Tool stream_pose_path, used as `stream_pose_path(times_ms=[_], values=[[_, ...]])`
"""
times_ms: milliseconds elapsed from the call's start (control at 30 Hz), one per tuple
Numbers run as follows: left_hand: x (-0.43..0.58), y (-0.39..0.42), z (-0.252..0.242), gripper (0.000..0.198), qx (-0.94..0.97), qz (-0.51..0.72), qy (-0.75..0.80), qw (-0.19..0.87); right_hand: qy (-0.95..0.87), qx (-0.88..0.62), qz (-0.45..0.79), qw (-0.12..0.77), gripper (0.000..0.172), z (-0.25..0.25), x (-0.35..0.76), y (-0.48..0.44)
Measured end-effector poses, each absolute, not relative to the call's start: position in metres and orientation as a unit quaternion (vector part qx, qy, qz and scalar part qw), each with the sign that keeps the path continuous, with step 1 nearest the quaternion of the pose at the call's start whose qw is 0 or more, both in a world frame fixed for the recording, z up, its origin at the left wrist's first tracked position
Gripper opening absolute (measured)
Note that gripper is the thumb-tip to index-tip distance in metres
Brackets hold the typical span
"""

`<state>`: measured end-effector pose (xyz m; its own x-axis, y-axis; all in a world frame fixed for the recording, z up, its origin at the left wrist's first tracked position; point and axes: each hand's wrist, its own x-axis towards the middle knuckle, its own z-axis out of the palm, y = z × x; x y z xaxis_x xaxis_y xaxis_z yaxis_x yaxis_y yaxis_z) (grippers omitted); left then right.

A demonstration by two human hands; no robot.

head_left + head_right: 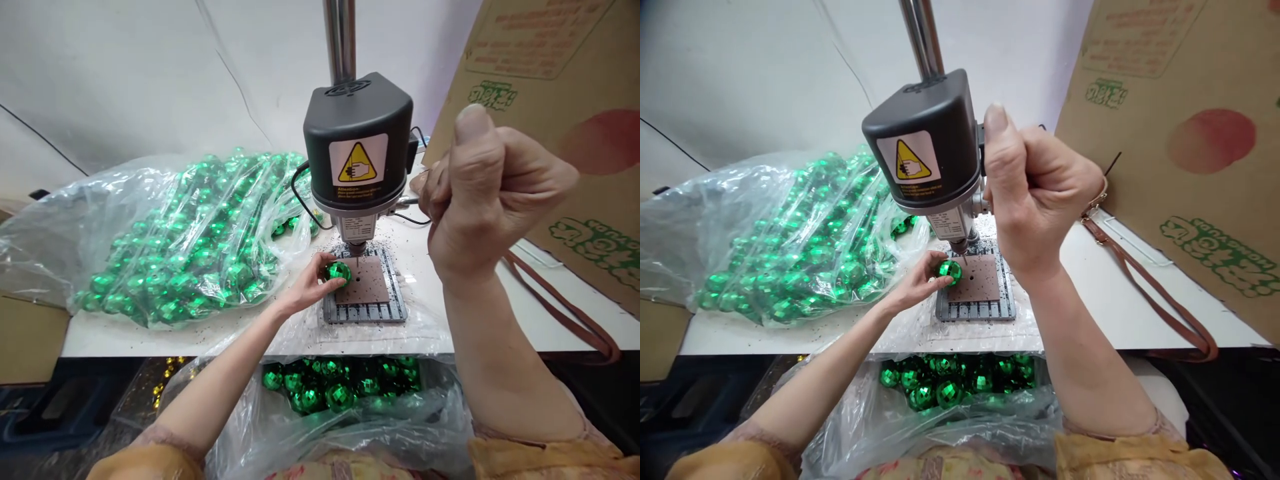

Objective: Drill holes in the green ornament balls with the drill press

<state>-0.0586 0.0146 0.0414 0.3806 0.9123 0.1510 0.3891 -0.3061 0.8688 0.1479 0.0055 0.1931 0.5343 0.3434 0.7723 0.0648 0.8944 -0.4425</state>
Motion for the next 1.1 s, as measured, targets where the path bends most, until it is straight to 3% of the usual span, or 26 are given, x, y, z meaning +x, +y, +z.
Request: stream_pose_path(times_ms=[200,567,933,1100], values=[[-0.042,0.022,0.033,0.050,0.714,0.323,0.442,0.437,-0.507,-0.198,0.071,0.836,0.045,0.192,0.150,0.004],[-0.023,0.024,0.027,0.048,0.781,0.334,0.440,0.290,-0.516,-0.246,0.065,0.818,0.047,0.192,0.149,0.000],[-0.006,0.011,0.015,0.043,0.760,0.396,0.428,0.288,-0.515,-0.220,0.067,0.826,0.048,0.193,0.149,0.001],[0.002,0.002,-0.001,0.051,0.681,0.440,0.462,0.359,-0.519,-0.236,0.060,0.820,0.048,0.193,0.150,0.003]])
